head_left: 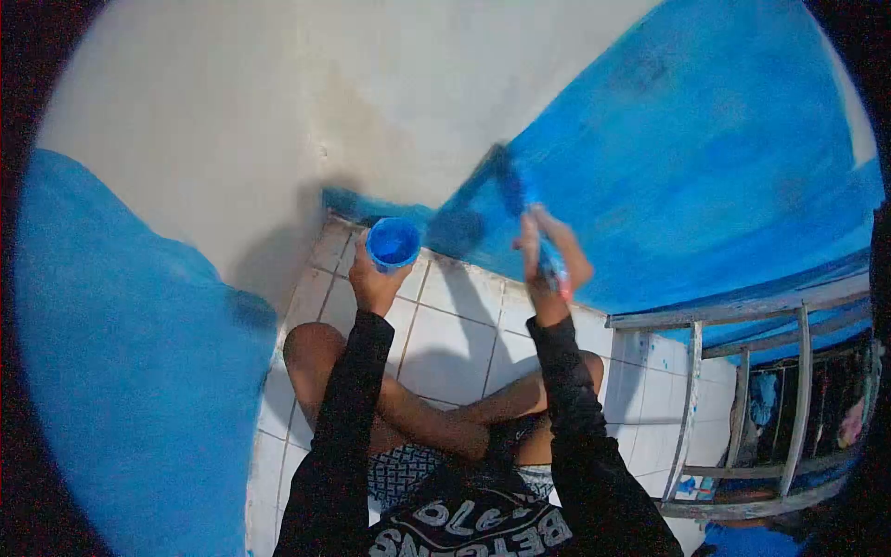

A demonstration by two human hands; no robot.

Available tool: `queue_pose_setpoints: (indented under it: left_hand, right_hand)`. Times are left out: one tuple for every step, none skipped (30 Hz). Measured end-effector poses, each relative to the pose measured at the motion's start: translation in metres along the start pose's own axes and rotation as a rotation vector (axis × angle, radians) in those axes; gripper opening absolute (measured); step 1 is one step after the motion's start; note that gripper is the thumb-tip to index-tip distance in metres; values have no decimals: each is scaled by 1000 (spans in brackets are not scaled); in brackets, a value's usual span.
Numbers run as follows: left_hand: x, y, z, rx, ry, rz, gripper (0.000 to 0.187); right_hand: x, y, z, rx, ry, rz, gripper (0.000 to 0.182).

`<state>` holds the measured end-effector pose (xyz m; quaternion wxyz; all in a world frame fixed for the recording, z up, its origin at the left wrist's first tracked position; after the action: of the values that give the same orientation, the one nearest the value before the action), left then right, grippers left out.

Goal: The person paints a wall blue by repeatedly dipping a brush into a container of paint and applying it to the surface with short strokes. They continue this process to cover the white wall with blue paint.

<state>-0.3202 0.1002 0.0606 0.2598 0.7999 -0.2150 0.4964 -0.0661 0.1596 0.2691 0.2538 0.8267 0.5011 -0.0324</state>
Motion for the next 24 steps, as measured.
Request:
queue_pose_setpoints:
  left_hand:
    - [-1,0,0,2,6,-5,79]
    - [-1,0,0,12,-6,-12,78]
    - [-1,0,0,21,-18,-19,77]
    - [-2,0,0,20,-14,-20,77]
    - [-1,0,0,18,-23,-17,77]
    - [-1,-1,0,16,-32,-15,76]
    - [-1,-2,0,13,-31,-15,76]
    - [-2,-3,-1,10,-16,-1,76]
    - [-3,-4,-1,7,-1,13,76]
    - [-2,-3,-1,6,-2,12,76]
    - [-3,-3,0,-2,26,-11,76]
    - [-5,-3,-1,-6,54,-35,76]
    - [-7,-2,-3,-2,52,-36,76]
    - [-11,-3,-2,-6,42,-29,76]
    - [-13,-3,0,-13,32,-22,76]
    - [-10,-2,0,-15,31,-22,76]
    - [-6,1,0,2,21,-25,76]
    - [-3,4,-1,18,12,-28,76]
    - [-1,6,-1,20,9,-28,76]
    - [-1,6,-2,3,28,-28,76]
    - [-2,5,-3,-12,48,-26,76]
    - [-6,4,-4,-6,46,-26,76]
    - [-15,2,-3,5,76,-38,77]
    - [-22,1,0,13,109,-52,77]
  right_hand:
    - [-6,13,-10,66,5,5,18]
    - [-18,21,-20,60,2,2,18]
    - [-23,39,-28,170,-78,-51,20]
    - [-22,52,-29,281,-157,-103,22]
    - [-20,51,-28,278,-159,-102,22]
    - [-20,48,-27,274,-117,-95,25]
    - [-19,43,-27,271,-75,-89,27]
    - [-20,33,-25,297,27,75,22]
    - [-13,17,-15,227,66,50,19]
    - [-6,0,-1,158,105,22,16]
    - [-6,-12,12,157,127,76,15]
    - [-7,-24,28,156,151,127,14]
    - [4,-39,50,92,147,119,17]
    - [15,-59,75,-65,88,115,34]
    - [6,-67,81,-114,42,58,42]
    - [15,-79,100,-196,8,54,32]
    - [24,-90,118,-277,-24,50,22]
    - [19,-87,121,-274,-25,49,22]
    - [16,-88,124,-302,-49,37,22]
    - [15,-88,125,-331,-71,25,22]
    - [10,-84,120,-329,-66,23,22]
    - [8,-71,109,-244,-125,4,21]
    - [7,-57,100,-163,-185,-15,21]
    - [-13,-37,75,47,22,84,22]
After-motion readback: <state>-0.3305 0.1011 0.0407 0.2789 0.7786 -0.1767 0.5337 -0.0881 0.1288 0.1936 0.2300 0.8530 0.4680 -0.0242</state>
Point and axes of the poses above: each hand's wrist, its own z-axis away from the middle knuckle, its own y-axis out of the back of the hand, x = y × z, the point moved 9 cm from there along -z, towards the middle knuckle, and after that the axes turned 5 degrees about z, right-handed, at the moved point
